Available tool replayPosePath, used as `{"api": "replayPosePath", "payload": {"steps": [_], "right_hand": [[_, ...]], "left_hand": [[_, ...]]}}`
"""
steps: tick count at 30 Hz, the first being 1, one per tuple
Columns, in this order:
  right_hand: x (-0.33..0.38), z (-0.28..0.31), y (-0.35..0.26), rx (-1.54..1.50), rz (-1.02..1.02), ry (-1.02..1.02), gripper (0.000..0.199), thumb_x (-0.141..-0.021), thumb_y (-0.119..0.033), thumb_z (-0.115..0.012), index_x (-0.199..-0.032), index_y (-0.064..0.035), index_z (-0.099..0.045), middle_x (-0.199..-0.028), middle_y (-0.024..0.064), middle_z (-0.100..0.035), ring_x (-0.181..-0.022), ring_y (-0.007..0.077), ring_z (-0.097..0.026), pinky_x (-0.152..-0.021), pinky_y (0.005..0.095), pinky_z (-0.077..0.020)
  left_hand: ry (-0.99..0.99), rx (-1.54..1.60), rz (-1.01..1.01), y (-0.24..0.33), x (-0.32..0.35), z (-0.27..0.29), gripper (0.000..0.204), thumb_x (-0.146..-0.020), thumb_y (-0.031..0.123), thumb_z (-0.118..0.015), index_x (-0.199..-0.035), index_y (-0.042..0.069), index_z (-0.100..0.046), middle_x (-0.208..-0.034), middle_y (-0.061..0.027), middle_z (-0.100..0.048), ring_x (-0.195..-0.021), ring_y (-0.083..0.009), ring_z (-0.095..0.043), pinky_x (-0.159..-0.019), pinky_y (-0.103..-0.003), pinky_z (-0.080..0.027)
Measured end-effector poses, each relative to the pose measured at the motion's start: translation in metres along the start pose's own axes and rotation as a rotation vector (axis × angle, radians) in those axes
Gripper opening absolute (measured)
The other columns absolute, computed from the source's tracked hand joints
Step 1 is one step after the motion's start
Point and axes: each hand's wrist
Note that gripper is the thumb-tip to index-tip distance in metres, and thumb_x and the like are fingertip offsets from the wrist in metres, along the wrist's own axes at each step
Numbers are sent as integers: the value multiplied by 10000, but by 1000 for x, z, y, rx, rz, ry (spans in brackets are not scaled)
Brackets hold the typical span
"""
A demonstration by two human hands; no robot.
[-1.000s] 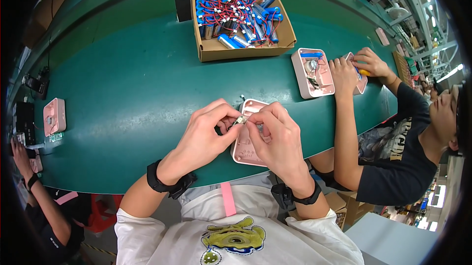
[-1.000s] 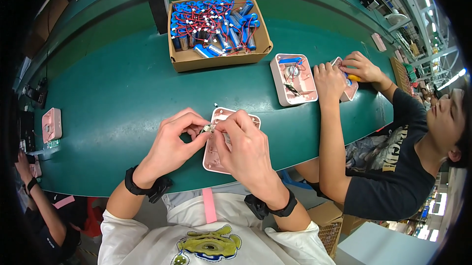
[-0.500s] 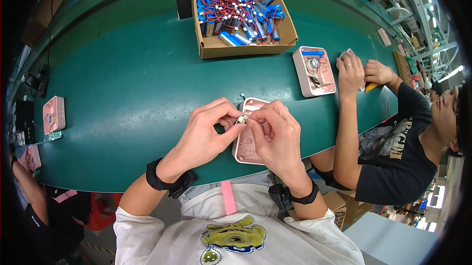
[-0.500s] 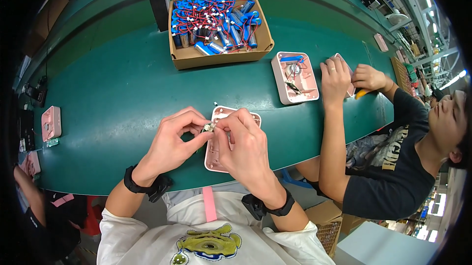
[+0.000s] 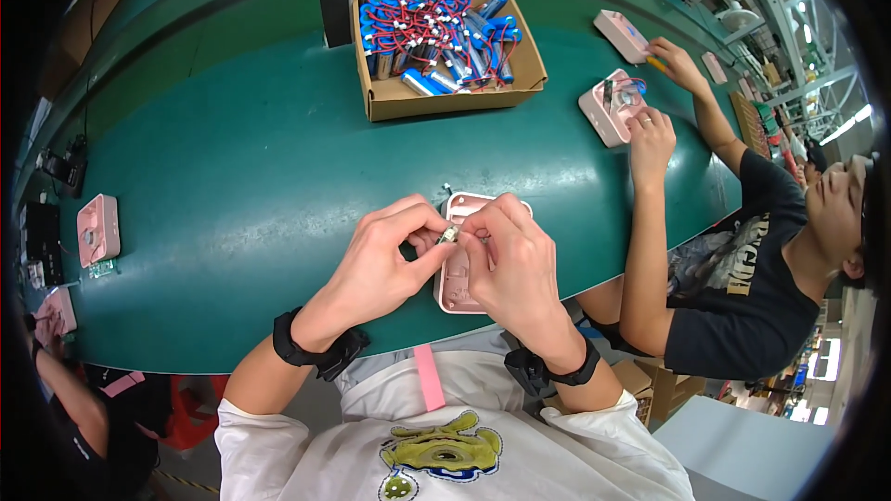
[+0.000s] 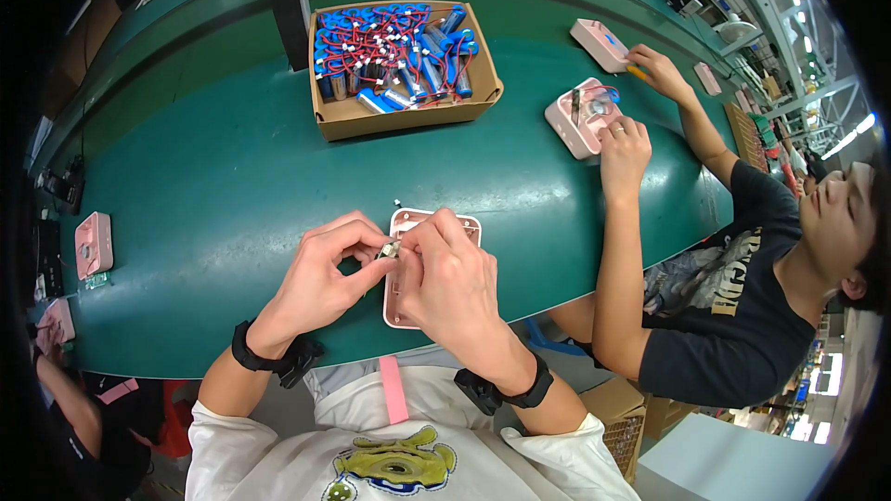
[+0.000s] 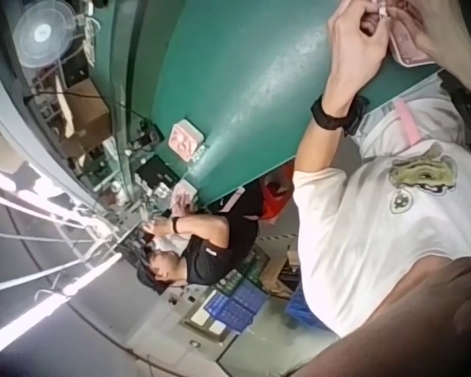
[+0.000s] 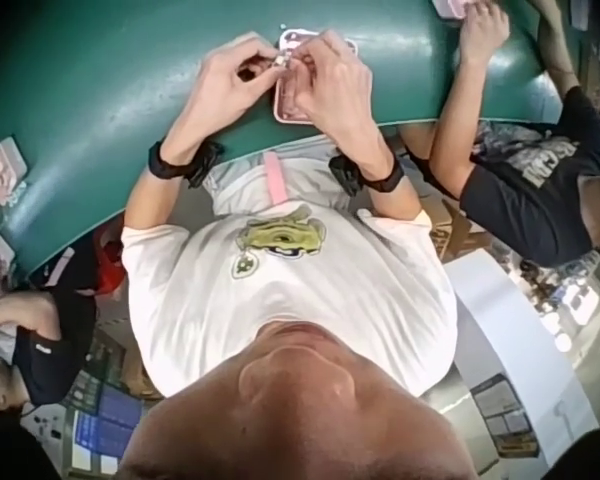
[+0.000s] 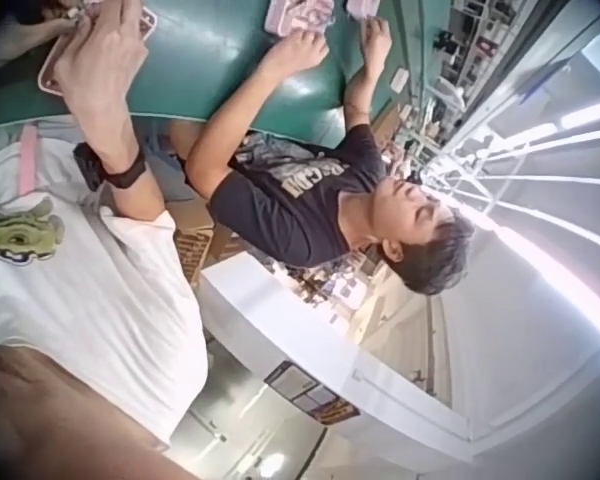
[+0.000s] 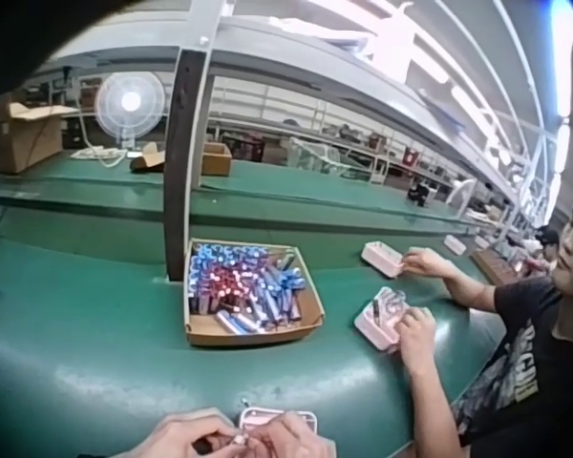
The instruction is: Assembling small electronic components into plastic casing trays on a production line.
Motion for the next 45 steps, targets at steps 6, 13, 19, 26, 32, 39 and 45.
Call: {"api": "replayPosePath", "payload": {"steps": [6,13,19,26,32,39,45], "right_hand": [[-4,0,-1,-24,2,-13,97,-865,64,-733,-915,1,-680,-883,102,-615,-590,231,-575,-572,359,-483],[-2,-5,1,-73,-16,-10,89,-873,51,-751,-912,10,-682,-872,93,-601,-556,174,-510,-541,340,-423],[-3,-6,2,-69,-13,-15,90,-867,65,-744,-903,16,-679,-868,98,-599,-588,191,-557,-559,334,-454],[-5,-6,4,-7,13,-13,80,-871,44,-748,-906,11,-684,-891,112,-629,-659,235,-633,-597,340,-506],[-52,43,11,73,187,-82,121,-922,-53,-749,-1032,-5,-731,-932,128,-690,-739,273,-690,-660,361,-547],[-180,58,77,570,297,-93,218,-893,-43,-694,-1087,-108,-770,-988,127,-708,-900,328,-712,-757,439,-576],[-222,41,101,846,479,-282,178,-806,-48,-700,-973,-90,-746,-1097,88,-711,-922,342,-706,-773,446,-595]], "left_hand": [[49,-6,1,1,0,0,146,-882,-61,-750,-1019,-55,-699,-915,-76,-637,-782,-136,-607,-685,-280,-536],[90,-28,5,1,1,-3,130,-881,-67,-745,-996,-59,-684,-886,-77,-622,-742,-137,-610,-651,-281,-536],[97,-37,-19,-1,2,-3,116,-881,-67,-742,-973,-58,-673,-874,-82,-624,-718,-146,-613,-638,-289,-532],[56,-71,-64,-4,-2,0,125,-878,-57,-750,-978,-53,-674,-869,-84,-629,-716,-148,-615,-642,-293,-528],[55,-89,67,0,-4,9,152,-893,-4,-770,-1002,-57,-677,-876,-82,-632,-715,-132,-608,-662,-285,-533],[42,-59,116,-7,-4,6,187,-910,41,-787,-1029,-54,-679,-893,-71,-629,-719,-103,-595,-666,-266,-534],[34,-48,102,-6,-2,9,187,-914,42,-788,-1035,-52,-681,-892,-66,-618,-718,-94,-590,-659,-257,-528]]}}
Point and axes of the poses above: each hand's wrist, its own x-axis away from the middle knuckle, its own z-axis out of the back of the hand, y = z × x
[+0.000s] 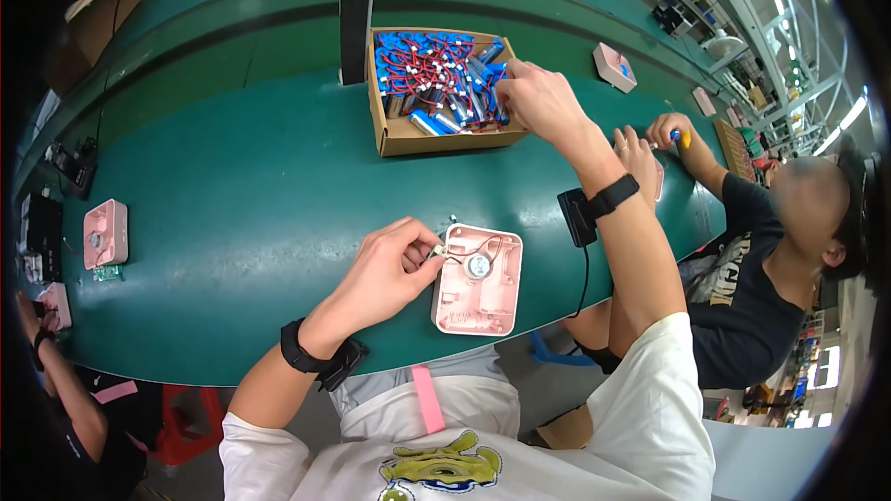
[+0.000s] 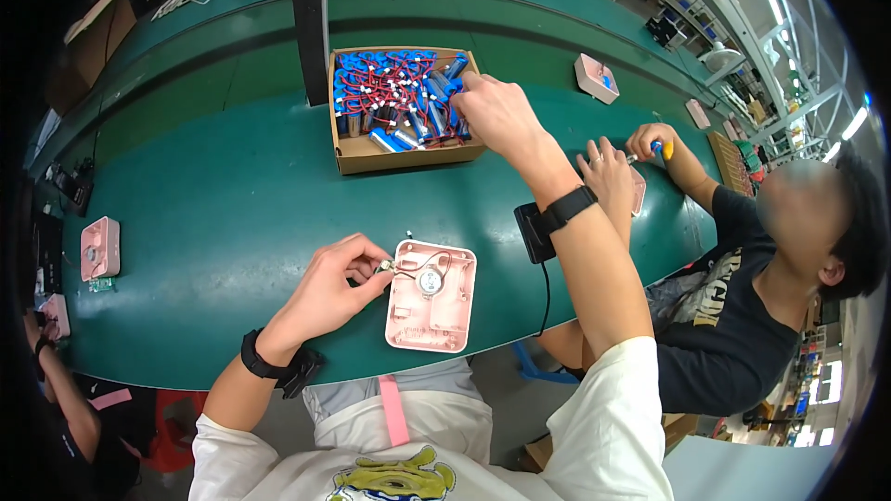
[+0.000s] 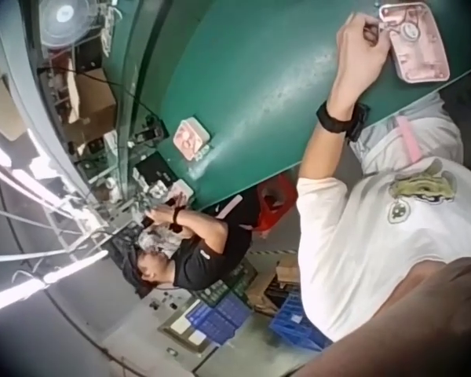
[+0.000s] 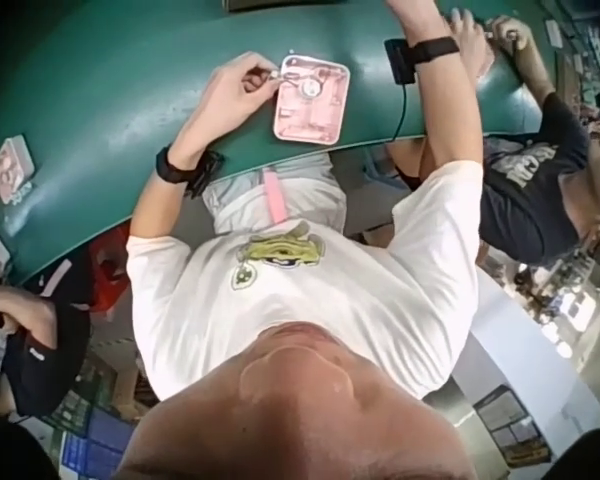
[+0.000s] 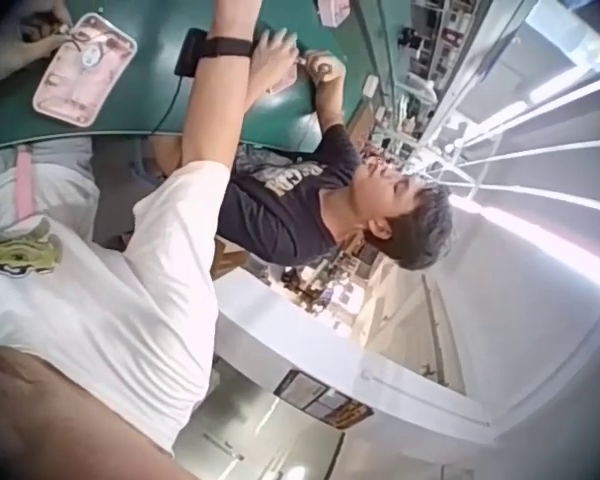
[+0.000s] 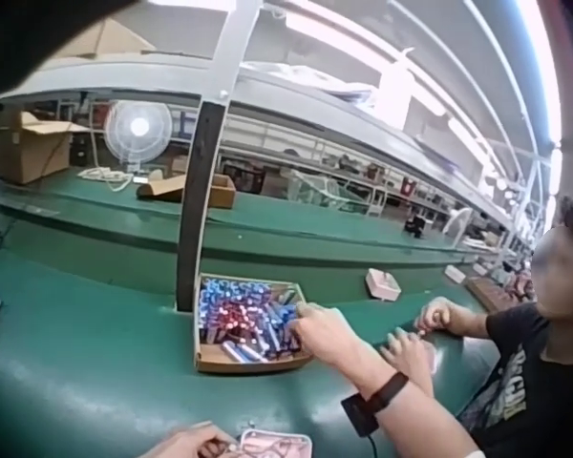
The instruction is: Assembling small electronic components into plastic casing trays on a production line.
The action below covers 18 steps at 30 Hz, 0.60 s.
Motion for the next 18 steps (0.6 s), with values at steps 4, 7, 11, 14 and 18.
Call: {"api": "replayPosePath", "payload": {"steps": [4,7,11,14,18], "right_hand": [[7,-2,8,-178,29,260,145,-771,-27,-715,-907,-79,-706,-970,100,-695,-886,336,-682,-772,449,-575],[2,-1,6,-149,133,93,141,-769,-30,-718,-906,-60,-703,-908,104,-697,-907,334,-677,-786,451,-574],[-7,-2,20,-266,256,243,134,-850,-34,-726,-982,-57,-730,-867,68,-726,-805,247,-697,-694,384,-573],[-1,4,20,-712,-224,277,131,-926,-60,-719,-1054,-39,-734,-889,53,-742,-727,170,-678,-618,315,-545],[4,11,20,-1242,-410,461,174,-1002,-115,-711,-1136,-4,-725,-915,53,-751,-643,79,-625,-528,228,-476]], "left_hand": [[-4,14,-8,-2,-2,-1,172,-922,37,-781,-1031,-53,-684,-892,-64,-611,-717,-90,-588,-654,-256,-526],[-8,17,5,-3,-2,1,161,-927,33,-775,-1029,-53,-684,-894,-63,-605,-716,-87,-583,-650,-255,-521],[-6,19,-7,-1,-2,1,164,-929,34,-775,-1034,-54,-684,-894,-59,-602,-715,-83,-578,-647,-253,-517],[-8,16,2,-2,-2,0,168,-930,38,-777,-1037,-52,-685,-893,-54,-601,-716,-77,-579,-643,-251,-516],[-22,6,-13,-2,-2,1,171,-933,45,-782,-1040,-49,-686,-891,-47,-600,-713,-67,-586,-636,-246,-514]]}}
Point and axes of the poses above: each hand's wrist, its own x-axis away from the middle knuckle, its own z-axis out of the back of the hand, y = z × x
